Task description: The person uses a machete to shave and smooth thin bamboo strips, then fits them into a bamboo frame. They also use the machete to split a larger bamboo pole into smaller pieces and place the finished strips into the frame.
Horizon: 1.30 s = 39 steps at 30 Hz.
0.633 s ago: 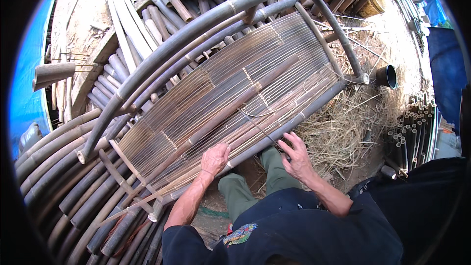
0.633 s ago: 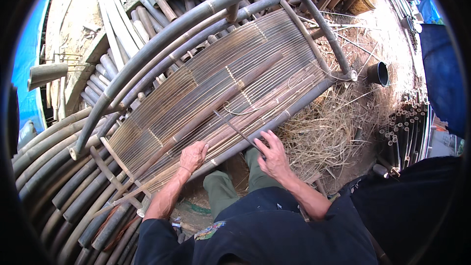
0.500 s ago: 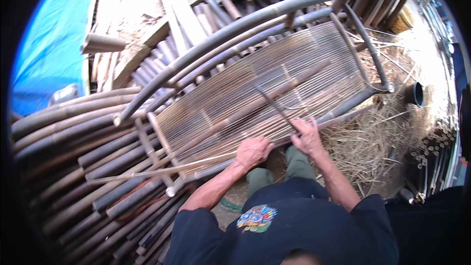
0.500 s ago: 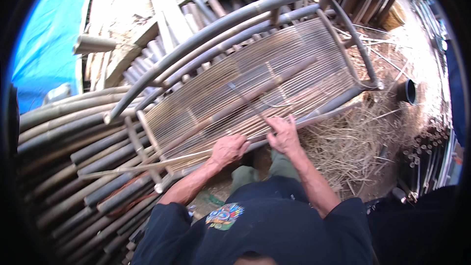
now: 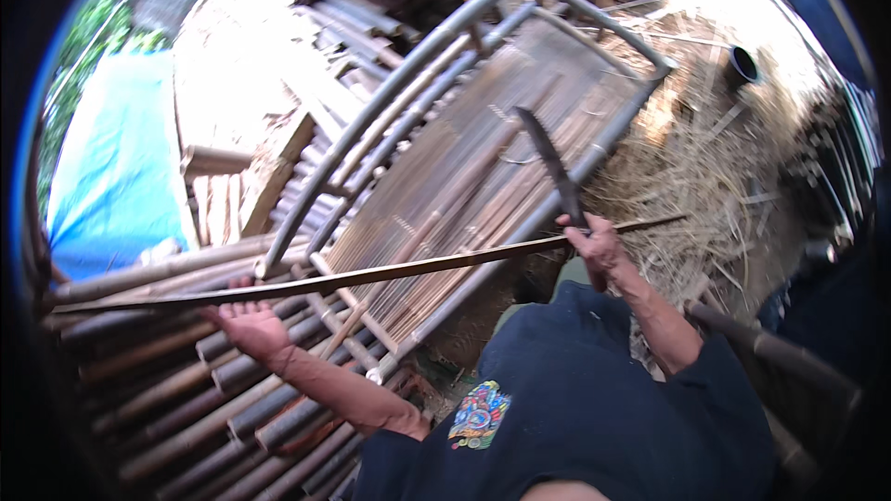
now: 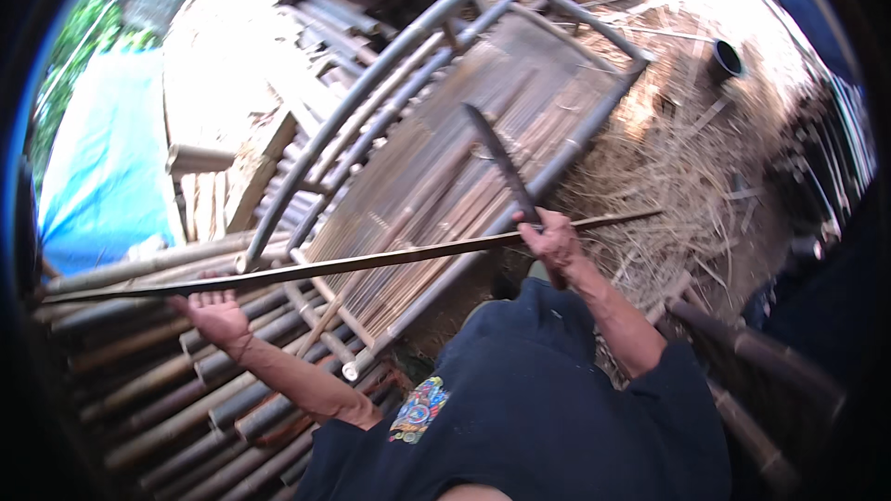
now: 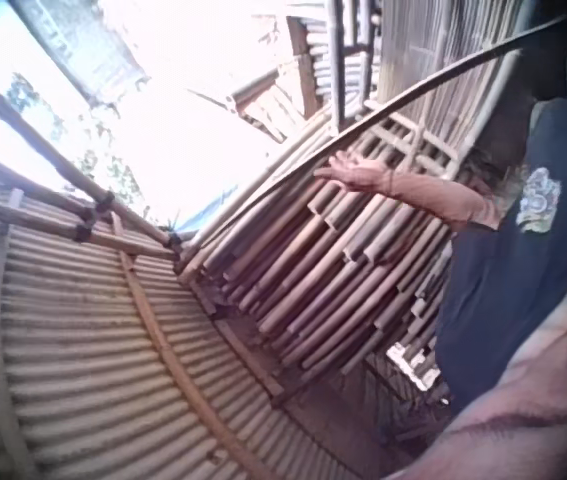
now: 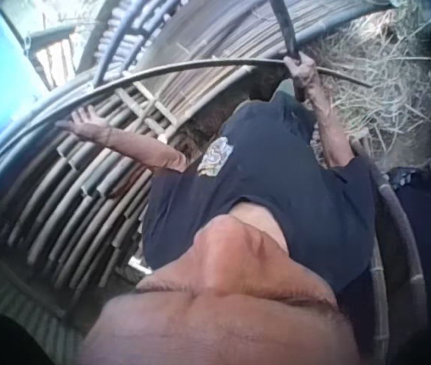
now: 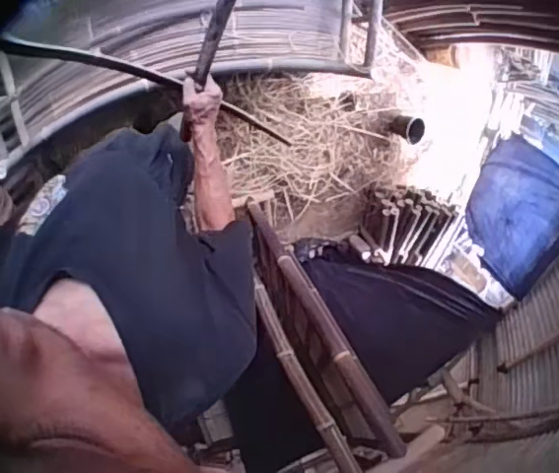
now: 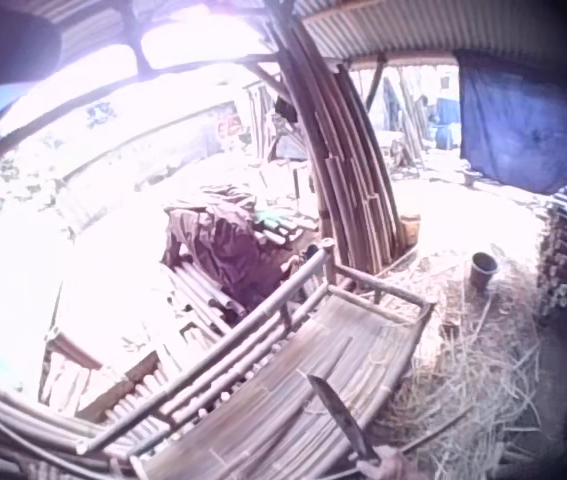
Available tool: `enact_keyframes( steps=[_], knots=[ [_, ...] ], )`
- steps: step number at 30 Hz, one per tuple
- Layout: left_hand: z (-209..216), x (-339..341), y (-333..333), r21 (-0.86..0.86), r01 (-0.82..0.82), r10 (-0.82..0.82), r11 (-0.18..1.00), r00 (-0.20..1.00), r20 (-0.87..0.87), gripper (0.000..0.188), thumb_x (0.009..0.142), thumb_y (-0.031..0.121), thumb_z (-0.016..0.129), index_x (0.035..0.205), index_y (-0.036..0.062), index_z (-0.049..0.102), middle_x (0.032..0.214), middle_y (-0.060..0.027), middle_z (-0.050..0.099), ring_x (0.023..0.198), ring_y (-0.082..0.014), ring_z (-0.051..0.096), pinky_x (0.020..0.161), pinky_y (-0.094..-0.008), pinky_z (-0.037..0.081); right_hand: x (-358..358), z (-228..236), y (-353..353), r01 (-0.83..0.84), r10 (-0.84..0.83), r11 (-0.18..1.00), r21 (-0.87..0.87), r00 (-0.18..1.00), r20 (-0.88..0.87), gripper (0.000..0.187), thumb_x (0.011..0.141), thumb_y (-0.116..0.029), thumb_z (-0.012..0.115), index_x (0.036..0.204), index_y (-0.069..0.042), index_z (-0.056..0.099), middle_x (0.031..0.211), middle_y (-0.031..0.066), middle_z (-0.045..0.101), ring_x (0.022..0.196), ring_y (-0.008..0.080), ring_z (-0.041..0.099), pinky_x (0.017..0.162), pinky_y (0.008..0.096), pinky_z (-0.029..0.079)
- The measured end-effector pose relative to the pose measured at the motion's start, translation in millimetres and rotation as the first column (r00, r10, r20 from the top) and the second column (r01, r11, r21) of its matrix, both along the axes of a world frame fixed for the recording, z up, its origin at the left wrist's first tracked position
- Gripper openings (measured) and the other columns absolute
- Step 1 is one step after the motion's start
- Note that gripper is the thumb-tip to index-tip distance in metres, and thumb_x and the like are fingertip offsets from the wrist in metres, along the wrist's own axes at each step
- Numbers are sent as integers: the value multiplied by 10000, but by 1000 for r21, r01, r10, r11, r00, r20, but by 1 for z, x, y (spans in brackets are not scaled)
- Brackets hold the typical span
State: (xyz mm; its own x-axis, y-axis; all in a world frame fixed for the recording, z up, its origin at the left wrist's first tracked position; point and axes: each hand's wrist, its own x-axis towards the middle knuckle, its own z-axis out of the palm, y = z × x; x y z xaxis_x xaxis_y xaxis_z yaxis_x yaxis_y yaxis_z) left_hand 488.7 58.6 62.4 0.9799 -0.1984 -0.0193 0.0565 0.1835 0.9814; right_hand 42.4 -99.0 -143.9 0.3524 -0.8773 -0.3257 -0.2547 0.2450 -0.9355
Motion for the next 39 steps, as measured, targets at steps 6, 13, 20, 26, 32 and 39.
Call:
enact_keyframes(
  steps=[6,13,20,26,32,39],
  knots=[
    [89,-128,-79,-504,722,-593,475,685,423,482,955,462,481,928,-16,533,828,-71,444,740,-186,430,688,-306,394,-46,-12,58,312,-310,944,-104,950,32,290,862,-228,587,1078,-47,656,727,37,600,690,122,565,650,297,471],
    [110,-338,-170,-463,835,-513,298,549,660,428,943,397,390,669,69,371,604,0,237,512,-96,207,430,-243,168,-176,-31,80,600,-726,583,-548,688,-20,218,868,-148,618,1013,15,631,1090,110,597,875,252,625,756,337,513],
    [33,-547,-225,-373,839,-545,395,541,640,616,904,722,244,655,161,205,573,2,221,406,-70,165,326,-194,118,-365,-24,132,767,-706,642,-9,586,-397,292,948,-305,552,884,-20,556,603,42,537,519,161,551,494,318,448],
    [-12,-671,-264,-304,861,-583,407,501,639,613,910,707,248,664,146,226,578,-3,234,399,-71,175,315,-199,122,-422,-18,120,764,-707,642,64,622,-337,260,964,-247,511,940,6,567,623,69,568,581,173,580,550,335,468],
    [-98,-728,-287,-105,962,-645,253,249,723,593,944,663,240,636,157,206,563,15,244,428,-65,235,340,-200,164,-433,-12,65,565,-566,813,-138,713,-413,230,949,-224,529,951,-3,591,714,196,590,667,358,618,603,426,487],
    [-115,-743,-281,-201,975,-700,98,212,682,607,871,701,386,674,133,301,631,-1,293,472,-96,259,402,-215,203,-412,4,7,395,-547,796,-458,794,-267,223,927,-242,580,921,-21,606,691,143,584,634,319,630,583,391,532]
  ],
)
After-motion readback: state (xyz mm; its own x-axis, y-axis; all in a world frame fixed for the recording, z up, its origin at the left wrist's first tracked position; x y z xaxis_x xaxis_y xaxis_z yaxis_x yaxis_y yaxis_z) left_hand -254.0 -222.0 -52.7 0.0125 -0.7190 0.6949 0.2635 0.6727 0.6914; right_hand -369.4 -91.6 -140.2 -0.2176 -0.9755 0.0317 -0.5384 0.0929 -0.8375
